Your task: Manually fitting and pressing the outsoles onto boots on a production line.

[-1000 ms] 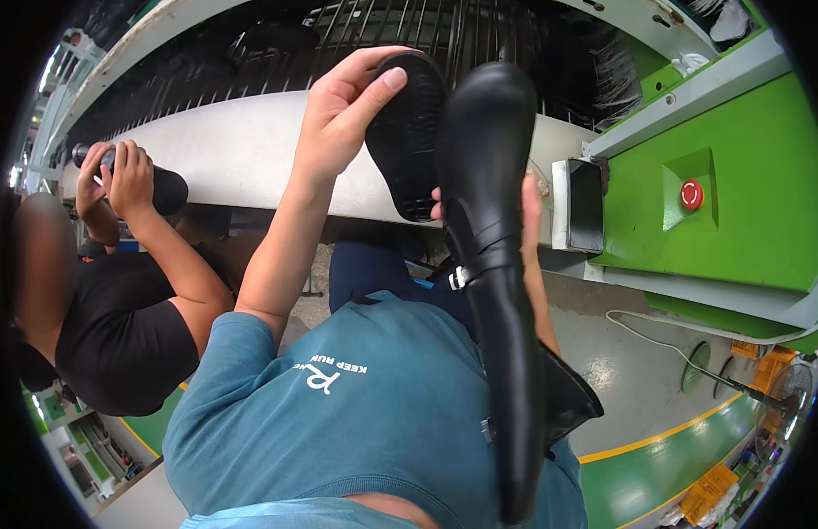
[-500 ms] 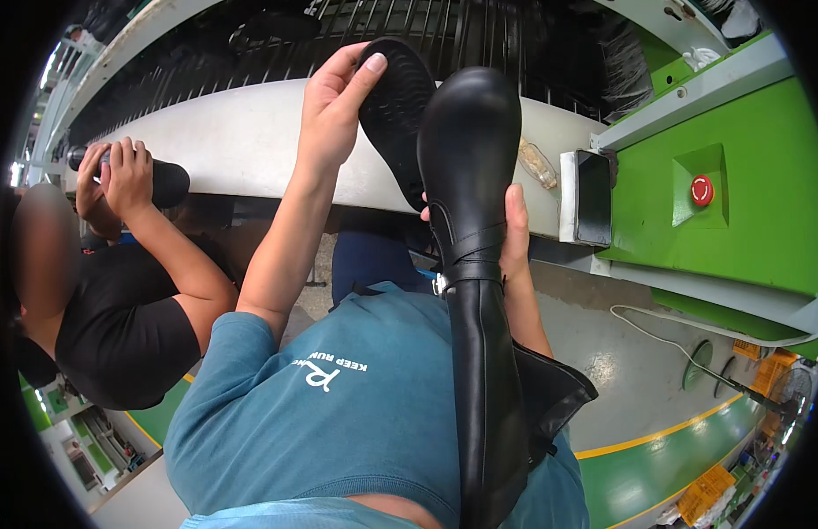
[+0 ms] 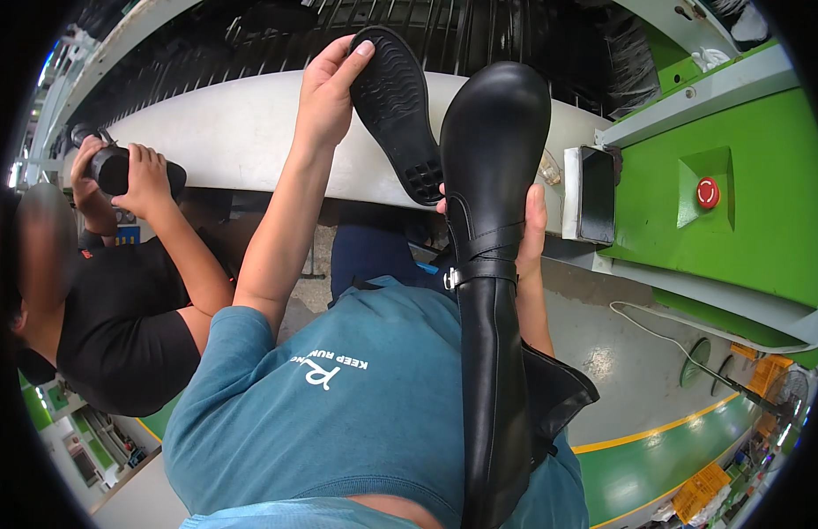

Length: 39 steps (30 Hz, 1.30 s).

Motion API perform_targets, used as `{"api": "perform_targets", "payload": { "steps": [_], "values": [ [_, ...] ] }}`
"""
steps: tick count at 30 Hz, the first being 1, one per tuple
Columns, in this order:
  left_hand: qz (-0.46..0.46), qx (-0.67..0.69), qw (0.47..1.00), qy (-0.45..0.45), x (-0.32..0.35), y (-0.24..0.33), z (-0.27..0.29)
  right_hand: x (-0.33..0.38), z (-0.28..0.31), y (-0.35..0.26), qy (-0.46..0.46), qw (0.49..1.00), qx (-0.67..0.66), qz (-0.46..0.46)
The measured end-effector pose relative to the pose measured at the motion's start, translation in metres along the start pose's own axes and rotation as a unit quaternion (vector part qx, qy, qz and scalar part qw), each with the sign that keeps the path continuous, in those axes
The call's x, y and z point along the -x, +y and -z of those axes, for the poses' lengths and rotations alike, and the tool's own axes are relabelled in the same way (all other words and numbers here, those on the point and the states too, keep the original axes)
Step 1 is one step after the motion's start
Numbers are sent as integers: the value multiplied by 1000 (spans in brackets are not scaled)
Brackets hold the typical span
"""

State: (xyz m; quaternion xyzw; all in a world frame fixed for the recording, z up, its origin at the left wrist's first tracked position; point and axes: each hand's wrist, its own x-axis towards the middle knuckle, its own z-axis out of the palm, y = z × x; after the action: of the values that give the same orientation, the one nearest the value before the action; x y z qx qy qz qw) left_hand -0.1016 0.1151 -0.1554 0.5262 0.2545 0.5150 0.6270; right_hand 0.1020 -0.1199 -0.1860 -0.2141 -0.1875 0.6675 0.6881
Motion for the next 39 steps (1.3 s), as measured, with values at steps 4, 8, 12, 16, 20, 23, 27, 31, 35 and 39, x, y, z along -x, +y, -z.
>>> {"api": "perform_targets", "payload": {
  "steps": [4, 8, 12, 16, 20, 23, 27, 31, 35, 39],
  "values": [
    [-18, -11, 1000, -10, 6, 7, -6, 0, -8, 4, -5, 1000, 14, -1],
    [-53, -40, 997, -29, 20, 28, -33, 5, -11, 9, 9, 996, 88, -21],
    [-76, -37, 993, -80, 44, 54, -61, 1, -17, 18, -32, 992, 122, -10],
    [-82, -34, 991, -101, 56, 57, -68, -1, -12, 15, -58, 966, 253, -18],
    [-84, -41, 990, -107, 62, 60, -72, 0, -12, 17, -65, 970, 233, -29],
    [-81, -40, 990, -105, 65, 62, -74, 1, -9, 19, -61, 971, 229, -41],
    [-87, -76, 987, -113, 68, 63, -72, 1, -12, 20, -61, 971, 226, -41],
    [-90, -86, 986, -110, 70, 64, -72, 2, -16, 22, -46, 975, 213, -41],
    [-77, -85, 988, -107, 71, 66, -72, 1, -14, 20, -60, 971, 228, -35],
    [-86, -60, 991, -82, 74, 66, -77, -2, -29, 23, -18, 978, 208, -13]
  ]
}}
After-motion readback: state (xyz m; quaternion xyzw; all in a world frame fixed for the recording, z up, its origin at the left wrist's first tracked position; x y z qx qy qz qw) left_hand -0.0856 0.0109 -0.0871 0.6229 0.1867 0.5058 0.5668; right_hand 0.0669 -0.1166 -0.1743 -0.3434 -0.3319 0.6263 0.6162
